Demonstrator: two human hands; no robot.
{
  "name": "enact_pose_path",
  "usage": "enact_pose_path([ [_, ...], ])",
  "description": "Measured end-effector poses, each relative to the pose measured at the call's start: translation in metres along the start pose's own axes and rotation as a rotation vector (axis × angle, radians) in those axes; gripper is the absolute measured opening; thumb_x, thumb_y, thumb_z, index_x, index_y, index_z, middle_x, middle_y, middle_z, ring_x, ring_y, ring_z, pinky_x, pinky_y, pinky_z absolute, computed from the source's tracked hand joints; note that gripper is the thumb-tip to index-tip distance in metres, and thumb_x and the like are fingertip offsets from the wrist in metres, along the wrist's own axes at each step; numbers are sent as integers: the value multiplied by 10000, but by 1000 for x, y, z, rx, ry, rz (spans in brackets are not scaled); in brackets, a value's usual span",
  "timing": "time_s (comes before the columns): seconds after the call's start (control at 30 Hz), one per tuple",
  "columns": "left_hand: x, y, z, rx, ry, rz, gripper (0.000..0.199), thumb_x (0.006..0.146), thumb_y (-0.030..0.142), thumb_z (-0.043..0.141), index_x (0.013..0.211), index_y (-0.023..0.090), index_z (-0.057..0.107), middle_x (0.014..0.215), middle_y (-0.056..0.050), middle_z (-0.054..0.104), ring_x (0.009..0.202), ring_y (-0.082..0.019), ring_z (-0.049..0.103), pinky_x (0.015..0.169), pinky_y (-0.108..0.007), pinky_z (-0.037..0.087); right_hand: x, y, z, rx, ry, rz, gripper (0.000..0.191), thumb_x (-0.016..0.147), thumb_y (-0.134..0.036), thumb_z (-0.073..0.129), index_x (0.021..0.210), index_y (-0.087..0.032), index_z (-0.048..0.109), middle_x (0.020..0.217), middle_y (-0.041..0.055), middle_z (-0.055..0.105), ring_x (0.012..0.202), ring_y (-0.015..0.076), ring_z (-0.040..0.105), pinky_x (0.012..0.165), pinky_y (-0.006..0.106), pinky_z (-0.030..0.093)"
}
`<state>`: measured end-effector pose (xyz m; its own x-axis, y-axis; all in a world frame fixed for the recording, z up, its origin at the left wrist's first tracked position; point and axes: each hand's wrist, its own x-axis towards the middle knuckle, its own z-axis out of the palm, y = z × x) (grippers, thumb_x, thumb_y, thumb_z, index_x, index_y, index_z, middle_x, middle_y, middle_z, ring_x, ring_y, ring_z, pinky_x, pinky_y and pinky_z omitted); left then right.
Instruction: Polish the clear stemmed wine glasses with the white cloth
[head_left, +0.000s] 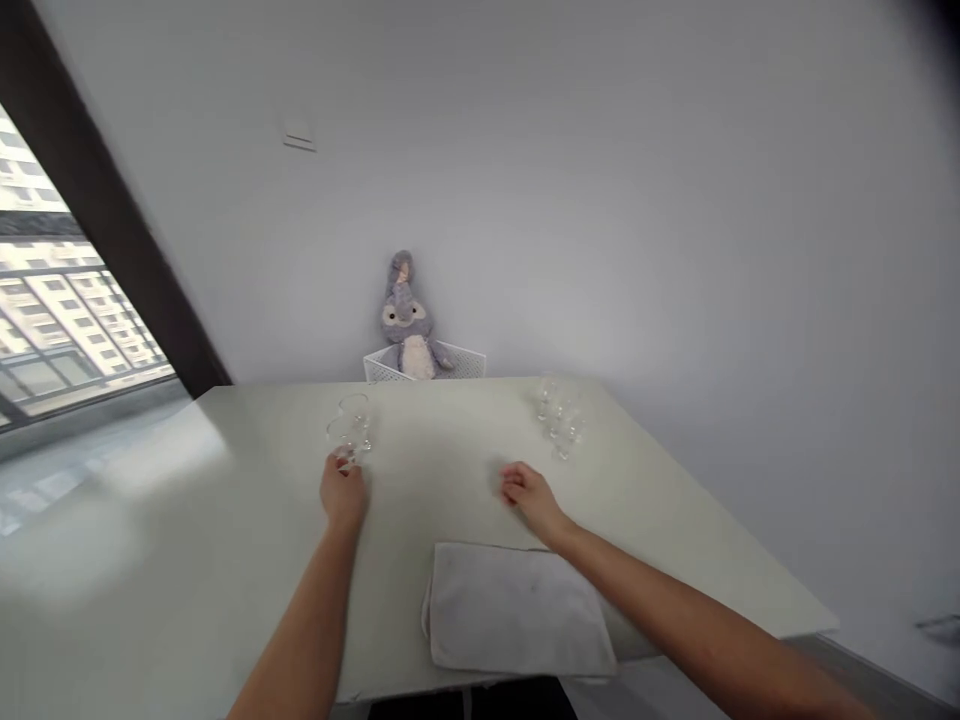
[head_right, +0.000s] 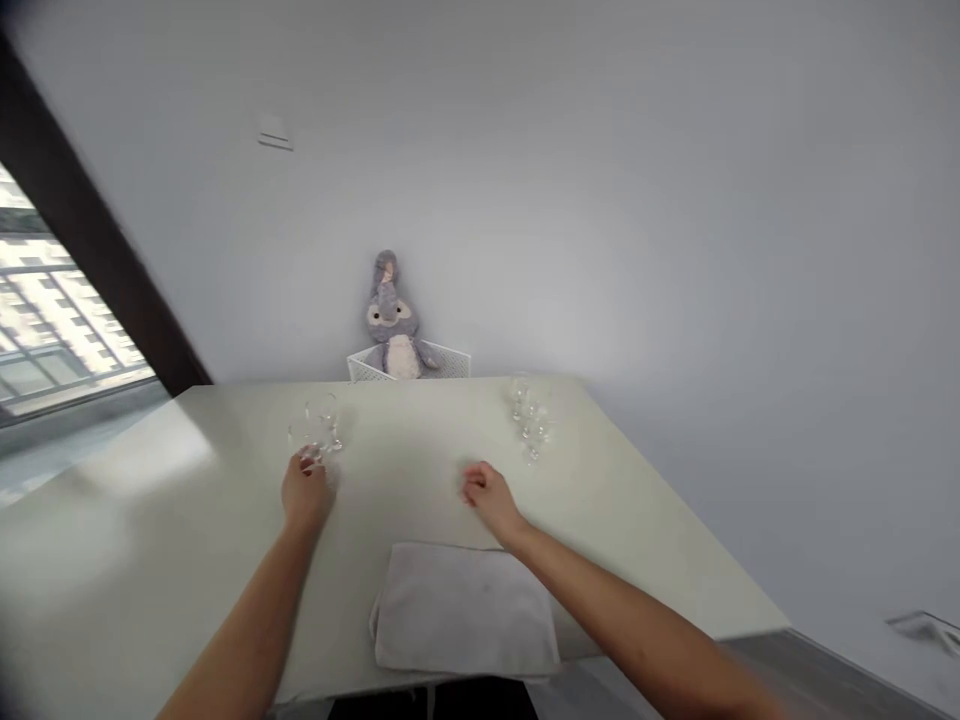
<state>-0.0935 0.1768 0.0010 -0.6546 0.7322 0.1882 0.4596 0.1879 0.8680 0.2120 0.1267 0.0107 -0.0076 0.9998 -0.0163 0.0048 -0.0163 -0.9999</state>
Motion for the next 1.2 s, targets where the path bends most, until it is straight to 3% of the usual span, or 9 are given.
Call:
enact_pose_path([
  [0.13, -3, 5, -7, -109, 295, 41, 491, 595, 85, 502, 1073, 198, 493, 834, -6, 457, 682, -132, 435, 761, -313, 377, -3, 5, -62, 59, 582, -27, 143, 607, -200, 464, 744, -212, 428, 572, -56, 458, 478, 85, 425, 458, 209, 348],
  [0.2, -8, 9, -13, -171, 391, 89, 507, 575, 63, 484, 1064, 194, 488, 823, 3, 416, 688, -129, 408, 763, -312, 371, 8, 3, -84, 80, 726, 2, 225, 580, -206, 506, 796, -217, 444, 701, -26, 508, 543, 91, 474, 476, 210, 383],
  [0.3, -14, 13, -18, -232, 451, 126, 524, 563, 58, 469, 1073, 181, 474, 842, 6, 392, 654, -113, 377, 727, -293, 370, 26, 2, -101, 91, 680, 43, 368, 528, -195, 568, 884, -221, 478, 875, 14, 546, 606, 101, 525, 467, 207, 395],
  [0.43, -15, 11, -16, -246, 461, 92, 482, 582, 66, 463, 1051, 174, 471, 839, 10, 389, 621, -96, 361, 714, -278, 363, 41, 8, -95, 25, 571, 46, 307, 540, -243, 584, 836, -179, 536, 687, -13, 531, 512, 88, 478, 417, 196, 336],
  [0.6, -13, 4, -7, -315, 428, 6, 456, 619, 83, 457, 1054, 220, 448, 829, 24, 382, 628, -85, 374, 712, -250, 369, 51, 10, -46, -40, 461, 63, 262, 589, -285, 573, 811, -149, 548, 571, -34, 492, 465, 86, 442, 414, 204, 322],
  [0.83, -16, 6, -3, -293, 378, -31, 439, 641, 75, 441, 1057, 214, 434, 855, 4, 402, 689, -95, 423, 754, -257, 384, 70, 6, 69, -29, 184, 84, 222, 622, -217, 555, 833, -150, 562, 517, -42, 485, 417, 81, 424, 392, 196, 306],
  [0.97, -17, 5, 1, -271, 336, -54, 438, 655, 85, 446, 1074, 209, 422, 911, -15, 424, 710, -94, 446, 753, -258, 394, 83, 3, 125, -25, 71, 99, 214, 643, -174, 541, 855, -157, 564, 580, -28, 513, 431, 69, 435, 408, 189, 329],
  [1.2, -14, 3, 6, -312, 343, -106, 506, 670, 92, 452, 1149, 223, 357, 952, -20, 434, 713, -85, 455, 719, -239, 404, 106, 1, 186, -59, 0, 100, 228, 684, -144, 504, 906, -157, 550, 612, -22, 523, 464, 68, 456, 438, 178, 361],
])
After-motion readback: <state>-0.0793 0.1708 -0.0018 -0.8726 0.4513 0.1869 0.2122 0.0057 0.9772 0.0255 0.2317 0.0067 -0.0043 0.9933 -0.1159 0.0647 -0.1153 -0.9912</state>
